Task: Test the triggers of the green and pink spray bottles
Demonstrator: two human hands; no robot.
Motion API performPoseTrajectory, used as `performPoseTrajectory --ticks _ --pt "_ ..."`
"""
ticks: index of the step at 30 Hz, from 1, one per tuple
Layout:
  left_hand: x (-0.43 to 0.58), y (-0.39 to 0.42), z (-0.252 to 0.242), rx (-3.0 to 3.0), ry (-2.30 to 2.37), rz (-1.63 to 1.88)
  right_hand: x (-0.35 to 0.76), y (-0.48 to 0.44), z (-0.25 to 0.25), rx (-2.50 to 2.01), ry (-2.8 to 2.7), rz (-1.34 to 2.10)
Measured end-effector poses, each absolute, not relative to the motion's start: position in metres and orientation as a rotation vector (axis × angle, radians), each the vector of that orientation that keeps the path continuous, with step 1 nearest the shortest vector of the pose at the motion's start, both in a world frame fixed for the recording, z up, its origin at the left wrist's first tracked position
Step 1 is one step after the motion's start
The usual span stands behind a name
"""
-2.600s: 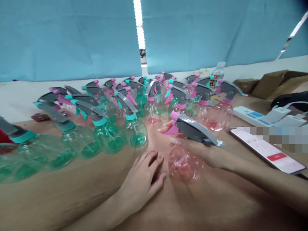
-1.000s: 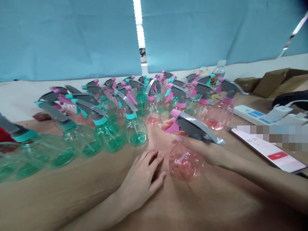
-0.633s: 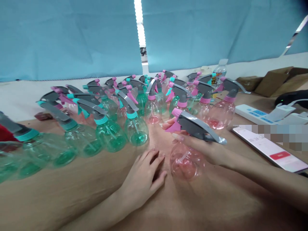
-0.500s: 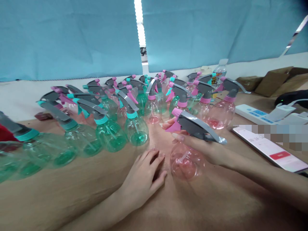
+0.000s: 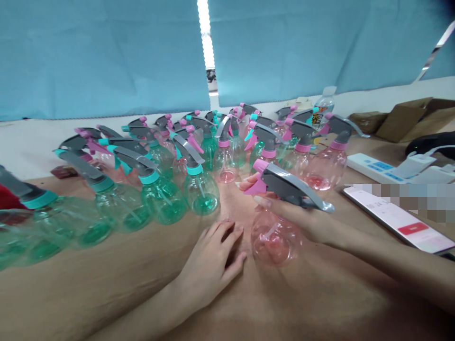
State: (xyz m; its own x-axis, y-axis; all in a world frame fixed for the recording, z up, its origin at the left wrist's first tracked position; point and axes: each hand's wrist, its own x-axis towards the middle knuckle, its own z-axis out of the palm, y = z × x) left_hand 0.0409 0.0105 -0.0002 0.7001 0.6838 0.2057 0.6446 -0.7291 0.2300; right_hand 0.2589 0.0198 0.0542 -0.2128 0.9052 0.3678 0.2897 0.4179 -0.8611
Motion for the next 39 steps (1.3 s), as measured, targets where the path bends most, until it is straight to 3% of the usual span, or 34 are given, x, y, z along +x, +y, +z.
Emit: performPoseTrajectory --ticks 39 --pt "0.0408 0.0115 -0.0006 2.765 1.089 0.385 0.2559 0.0177 0.0606 -1.074 -1.717 0.847"
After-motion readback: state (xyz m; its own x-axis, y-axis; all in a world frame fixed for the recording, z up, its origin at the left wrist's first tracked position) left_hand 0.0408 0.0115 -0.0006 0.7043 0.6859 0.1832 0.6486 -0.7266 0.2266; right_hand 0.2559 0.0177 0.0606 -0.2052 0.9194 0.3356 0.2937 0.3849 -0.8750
